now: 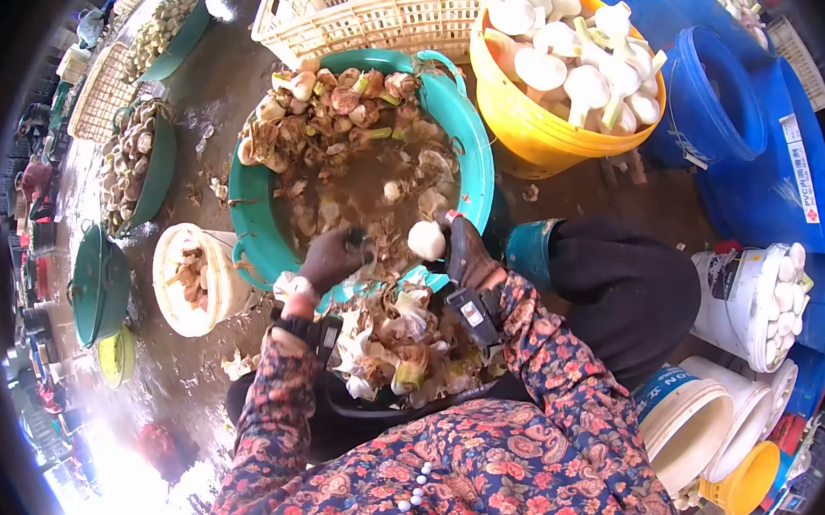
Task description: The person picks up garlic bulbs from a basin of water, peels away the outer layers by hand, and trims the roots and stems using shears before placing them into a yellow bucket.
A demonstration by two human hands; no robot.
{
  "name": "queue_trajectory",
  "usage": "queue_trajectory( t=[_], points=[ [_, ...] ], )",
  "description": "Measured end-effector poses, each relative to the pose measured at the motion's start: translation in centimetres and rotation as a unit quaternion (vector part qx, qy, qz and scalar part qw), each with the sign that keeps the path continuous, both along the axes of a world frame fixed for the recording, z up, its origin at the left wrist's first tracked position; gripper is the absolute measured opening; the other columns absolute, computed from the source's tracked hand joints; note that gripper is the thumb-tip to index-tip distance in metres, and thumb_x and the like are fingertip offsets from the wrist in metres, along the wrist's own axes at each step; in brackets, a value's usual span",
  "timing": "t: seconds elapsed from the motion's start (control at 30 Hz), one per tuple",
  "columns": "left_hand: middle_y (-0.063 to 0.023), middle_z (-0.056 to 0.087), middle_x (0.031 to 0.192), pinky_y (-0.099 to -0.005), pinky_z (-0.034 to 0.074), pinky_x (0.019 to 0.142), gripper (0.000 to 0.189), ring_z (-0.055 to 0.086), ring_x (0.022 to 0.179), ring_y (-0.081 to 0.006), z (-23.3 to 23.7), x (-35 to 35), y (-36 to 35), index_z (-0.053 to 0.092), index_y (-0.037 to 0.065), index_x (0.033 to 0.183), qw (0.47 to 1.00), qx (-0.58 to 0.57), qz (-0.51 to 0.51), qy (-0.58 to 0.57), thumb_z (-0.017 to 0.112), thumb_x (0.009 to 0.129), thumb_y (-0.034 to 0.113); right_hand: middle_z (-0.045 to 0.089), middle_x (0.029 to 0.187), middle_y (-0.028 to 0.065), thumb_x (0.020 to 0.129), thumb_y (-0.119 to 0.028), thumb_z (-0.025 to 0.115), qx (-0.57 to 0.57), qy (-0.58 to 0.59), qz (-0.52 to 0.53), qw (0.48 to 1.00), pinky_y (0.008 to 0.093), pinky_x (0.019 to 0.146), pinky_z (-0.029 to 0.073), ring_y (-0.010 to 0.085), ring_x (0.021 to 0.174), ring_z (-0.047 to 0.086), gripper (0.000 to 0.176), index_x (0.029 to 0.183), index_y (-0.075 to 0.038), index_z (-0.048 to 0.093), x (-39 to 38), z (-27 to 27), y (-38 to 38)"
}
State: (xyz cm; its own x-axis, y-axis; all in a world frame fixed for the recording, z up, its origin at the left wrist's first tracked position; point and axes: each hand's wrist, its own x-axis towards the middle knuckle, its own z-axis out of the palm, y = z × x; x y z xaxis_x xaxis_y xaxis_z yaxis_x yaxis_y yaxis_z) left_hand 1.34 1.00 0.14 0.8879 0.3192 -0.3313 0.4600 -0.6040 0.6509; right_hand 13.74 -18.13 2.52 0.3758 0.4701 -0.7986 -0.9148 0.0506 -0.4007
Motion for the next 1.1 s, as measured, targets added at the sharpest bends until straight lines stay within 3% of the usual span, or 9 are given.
queue_trajectory(
  t=[0.03, 0.13, 0.2, 0.33, 0.47, 0.63, 0.8, 0.87, 1.1],
  points=[
    [-0.0185, 0.064, 0.09, -0.0353, 0.049, 0.073, 0.048, 0.063, 0.083, -0.0283, -2.6, 1.6, 1.0, 0.062, 0.002, 0.101, 1.0, 0.0, -0.001, -0.002, 0.07, 0.071, 0.039, 0.059, 0.076, 0.0071, 0.086, -0.027, 0.044, 0.136, -0.14, 0.01, 0.981, 0.0347, 0.058, 0.052, 0.0249, 0.065, 0.061, 0.024, 0.087, -0.006, 0.057, 0.3, -4.4, -0.7],
    [-0.0208, 0.06, 0.101, -0.0394, 0.047, 0.081, 0.058, 0.058, 0.093, -0.0347, -11.0, 6.9, 3.1, 0.051, 0.005, 0.116, 0.988, 0.112, 0.042, -0.1, 0.068, 0.067, 0.032, 0.059, 0.078, 0.0094, 0.086, -0.026, 0.044, 0.181, -0.04, -0.011, 0.983, 0.0363, 0.07, 0.053, 0.0242, 0.073, 0.061, 0.028, 0.091, 0.0, 0.055, 0.7, -5.1, -0.7],
    [-0.0221, 0.058, 0.106, -0.0401, 0.045, 0.085, 0.068, 0.056, 0.099, -0.0355, -13.8, 10.3, 3.2, 0.045, 0.006, 0.123, 0.992, 0.097, 0.008, -0.08, 0.068, 0.064, 0.029, 0.058, 0.072, 0.0074, 0.086, -0.027, 0.047, 0.205, 0.057, -0.016, 0.977, 0.0321, 0.058, 0.049, 0.021, 0.062, 0.058, 0.031, 0.094, 0.002, 0.055, 1.2, -7.7, -0.6],
    [-0.0202, 0.061, 0.102, -0.0373, 0.047, 0.082, 0.063, 0.059, 0.095, -0.0325, -14.9, 11.2, 2.5, 0.054, 0.003, 0.113, 0.999, -0.028, -0.025, -0.009, 0.073, 0.058, 0.026, 0.055, 0.058, 0.0032, 0.082, -0.036, 0.059, 0.001, -0.17, 0.062, 0.984, 0.0299, 0.048, 0.042, 0.0187, 0.047, 0.052, 0.035, 0.082, -0.001, 0.06, 1.6, -8.4, 0.0],
    [-0.0112, 0.063, 0.093, -0.0291, 0.05, 0.072, 0.055, 0.061, 0.084, -0.0166, -10.1, 8.1, -0.1, 0.056, -0.001, 0.104, 0.941, -0.317, 0.072, -0.098, 0.077, 0.061, 0.026, 0.056, 0.056, 0.0077, 0.078, -0.038, 0.067, -0.197, -0.32, 0.088, 0.923, 0.0322, 0.048, 0.041, 0.0188, 0.048, 0.054, 0.037, 0.069, -0.002, 0.062, 1.0, -9.2, 0.0],
    [-0.0132, 0.058, 0.093, -0.034, 0.049, 0.076, 0.053, 0.06, 0.084, -0.0283, 0.0, 3.8, -4.6, 0.059, 0.004, 0.104, 0.986, 0.007, 0.01, -0.167, 0.079, 0.059, 0.023, 0.059, 0.061, 0.0155, 0.076, -0.035, 0.068, -0.221, -0.437, 0.138, 0.861, 0.0369, 0.054, 0.042, 0.0226, 0.055, 0.055, 0.037, 0.074, 0.002, 0.063, -0.8, -6.5, 0.5],
    [-0.0123, 0.058, 0.092, -0.0356, 0.05, 0.069, 0.051, 0.059, 0.082, -0.0292, 3.7, 1.4, -5.8, 0.059, 0.007, 0.103, 0.978, 0.032, 0.028, -0.203, 0.079, 0.059, 0.024, 0.061, 0.063, 0.0142, 0.075, -0.033, 0.07, -0.142, -0.4, 0.096, 0.9, 0.0354, 0.054, 0.043, 0.0179, 0.057, 0.053, 0.041, 0.078, 0.008, 0.063, -1.7, -6.7, 0.8],
    [-0.0118, 0.057, 0.09, -0.0355, 0.05, 0.067, 0.05, 0.059, 0.08, -0.0287, 4.4, 0.6, -6.2, 0.059, 0.007, 0.101, 0.969, 0.084, 0.035, -0.23, 0.08, 0.058, 0.025, 0.064, 0.084, 0.0059, 0.082, -0.018, 0.065, 0.003, -0.263, 0.061, 0.963, 0.0257, 0.062, 0.047, 0.0115, 0.073, 0.059, 0.023, 0.09, 0.004, 0.064, -2.1, -5.7, 1.2],
    [-0.012, 0.059, 0.089, -0.034, 0.05, 0.068, 0.05, 0.059, 0.079, -0.027, 4.6, -1.3, -7.3, 0.059, 0.007, 0.102, 0.954, 0.106, 0.053, -0.275, 0.08, 0.059, 0.022, 0.064, 0.079, 0.0152, 0.078, -0.021, 0.065, -0.136, -0.459, 0.176, 0.86, 0.0326, 0.064, 0.048, 0.0233, 0.074, 0.062, 0.027, 0.088, 0.004, 0.063, -3.3, -5.1, 0.6]
  ],
)
